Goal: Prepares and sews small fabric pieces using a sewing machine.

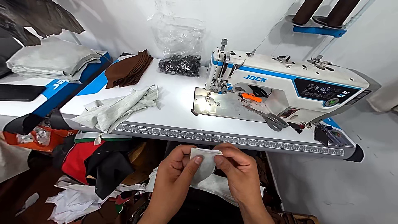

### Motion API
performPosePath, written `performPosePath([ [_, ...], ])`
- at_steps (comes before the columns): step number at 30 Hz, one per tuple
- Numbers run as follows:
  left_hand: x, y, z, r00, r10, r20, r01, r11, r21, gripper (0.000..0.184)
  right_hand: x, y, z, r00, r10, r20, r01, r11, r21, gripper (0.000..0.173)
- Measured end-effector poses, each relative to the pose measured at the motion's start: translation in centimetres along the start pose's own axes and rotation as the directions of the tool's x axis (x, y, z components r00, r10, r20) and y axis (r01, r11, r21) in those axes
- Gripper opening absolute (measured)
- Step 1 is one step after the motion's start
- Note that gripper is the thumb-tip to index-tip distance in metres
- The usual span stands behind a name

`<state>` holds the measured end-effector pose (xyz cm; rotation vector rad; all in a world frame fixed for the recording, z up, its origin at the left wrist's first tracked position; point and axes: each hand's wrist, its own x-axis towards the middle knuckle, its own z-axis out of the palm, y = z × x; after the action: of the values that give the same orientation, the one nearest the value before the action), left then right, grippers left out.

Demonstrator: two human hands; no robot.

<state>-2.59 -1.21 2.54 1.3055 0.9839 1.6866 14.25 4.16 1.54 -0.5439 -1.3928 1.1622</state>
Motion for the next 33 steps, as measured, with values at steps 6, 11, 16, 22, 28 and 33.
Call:
performPosePath([
  [6, 0.1, -1.5, 0.2, 0.992, -0.007, -0.129, 0.006, 1.0, -0.012, 0.014, 0.0, 0.4, 0.7, 0.984, -0.107, -0.14, 0.069, 0.965, -0.252, 0.005],
  [11, -0.2, -2.3, 1.0, 0.967, 0.179, -0.183, -0.144, 0.972, 0.188, 0.016, -0.4, 1.0, 1.1, 0.946, -0.286, -0.155, 0.176, 0.85, -0.496, 0.005],
  [16, -0.5, -2.1, 1.6, 0.932, 0.318, -0.172, -0.243, 0.903, 0.355, 0.017, -1.0, 1.3, 1.6, 0.883, -0.461, -0.084, 0.288, 0.675, -0.679, 0.007],
  [22, -0.9, -1.9, 1.9, 0.918, 0.376, -0.128, -0.292, 0.858, 0.422, 0.018, -1.4, 1.2, 2.2, 0.862, -0.504, -0.05, 0.328, 0.632, -0.702, 0.007],
  [28, -0.9, -1.8, 2.0, 0.92, 0.379, -0.103, -0.304, 0.854, 0.422, 0.018, -1.5, 0.9, 2.5, 0.87, -0.49, -0.046, 0.335, 0.658, -0.674, 0.008],
  [33, -0.8, -1.9, 2.0, 0.925, 0.368, -0.099, -0.293, 0.853, 0.433, 0.019, -1.6, 0.8, 2.6, 0.868, -0.495, -0.027, 0.344, 0.64, -0.687, 0.008],
])
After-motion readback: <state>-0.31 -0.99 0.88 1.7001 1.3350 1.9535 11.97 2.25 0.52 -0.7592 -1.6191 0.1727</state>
